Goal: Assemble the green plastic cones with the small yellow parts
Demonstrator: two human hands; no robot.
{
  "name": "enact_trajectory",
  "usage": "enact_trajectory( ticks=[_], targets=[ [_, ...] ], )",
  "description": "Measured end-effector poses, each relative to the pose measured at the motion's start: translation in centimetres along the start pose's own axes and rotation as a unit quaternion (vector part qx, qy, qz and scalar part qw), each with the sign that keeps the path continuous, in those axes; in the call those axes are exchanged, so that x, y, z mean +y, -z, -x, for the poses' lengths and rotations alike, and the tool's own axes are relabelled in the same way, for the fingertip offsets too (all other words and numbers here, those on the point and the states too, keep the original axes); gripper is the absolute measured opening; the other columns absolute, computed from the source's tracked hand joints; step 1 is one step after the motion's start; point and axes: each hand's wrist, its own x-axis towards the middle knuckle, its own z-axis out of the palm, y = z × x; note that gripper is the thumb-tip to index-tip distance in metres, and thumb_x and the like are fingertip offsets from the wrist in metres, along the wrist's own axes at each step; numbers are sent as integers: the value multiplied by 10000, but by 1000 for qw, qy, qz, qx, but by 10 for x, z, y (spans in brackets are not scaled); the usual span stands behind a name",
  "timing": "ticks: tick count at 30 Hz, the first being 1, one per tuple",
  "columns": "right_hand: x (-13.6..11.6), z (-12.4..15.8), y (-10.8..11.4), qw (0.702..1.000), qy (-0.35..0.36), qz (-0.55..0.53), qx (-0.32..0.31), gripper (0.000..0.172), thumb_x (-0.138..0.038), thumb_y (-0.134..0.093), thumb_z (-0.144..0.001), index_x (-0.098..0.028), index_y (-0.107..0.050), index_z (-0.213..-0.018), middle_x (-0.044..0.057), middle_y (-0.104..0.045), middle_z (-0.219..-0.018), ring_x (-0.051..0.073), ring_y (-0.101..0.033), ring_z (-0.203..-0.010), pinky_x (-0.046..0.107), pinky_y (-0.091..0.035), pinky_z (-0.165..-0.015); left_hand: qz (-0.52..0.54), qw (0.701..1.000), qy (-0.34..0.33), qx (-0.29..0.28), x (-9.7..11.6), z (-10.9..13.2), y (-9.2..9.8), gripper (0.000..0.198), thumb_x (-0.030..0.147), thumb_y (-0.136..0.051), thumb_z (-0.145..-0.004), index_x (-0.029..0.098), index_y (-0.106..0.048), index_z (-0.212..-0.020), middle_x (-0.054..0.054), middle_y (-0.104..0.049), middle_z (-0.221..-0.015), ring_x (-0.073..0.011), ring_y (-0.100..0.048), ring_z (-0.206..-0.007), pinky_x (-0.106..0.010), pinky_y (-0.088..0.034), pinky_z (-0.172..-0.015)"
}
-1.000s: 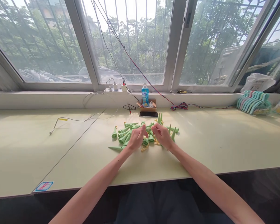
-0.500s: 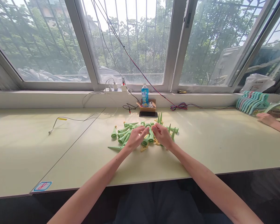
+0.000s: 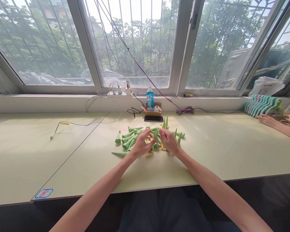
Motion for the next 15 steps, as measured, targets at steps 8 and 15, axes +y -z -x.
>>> enact_trajectory(
  ticks=[8, 15],
  targets=[
    [0, 1, -1, 998, 12, -22, 54, 421, -518, -329, -1000, -217, -387, -711, -39, -417, -577, 104, -369, -501, 243, -321, -501, 35, 996, 71, 48, 2, -2, -2, 304, 476, -579, -884, 191, -591, -989, -51, -657, -923, -161, -637, -812, -301, -556, -720],
    [-4, 3, 1, 998, 53, -37, -19, 393, -490, -368, -990, -206, -440, -729, -23, -457, -637, 101, -402, -537, 232, -347, -519, 133, 977, 163, 33, 6, -4, 1, 695, 647, -296, -941, 158, -620, -569, -68, -654, -602, -163, -591, -594, -318, -528, -654]
  ],
)
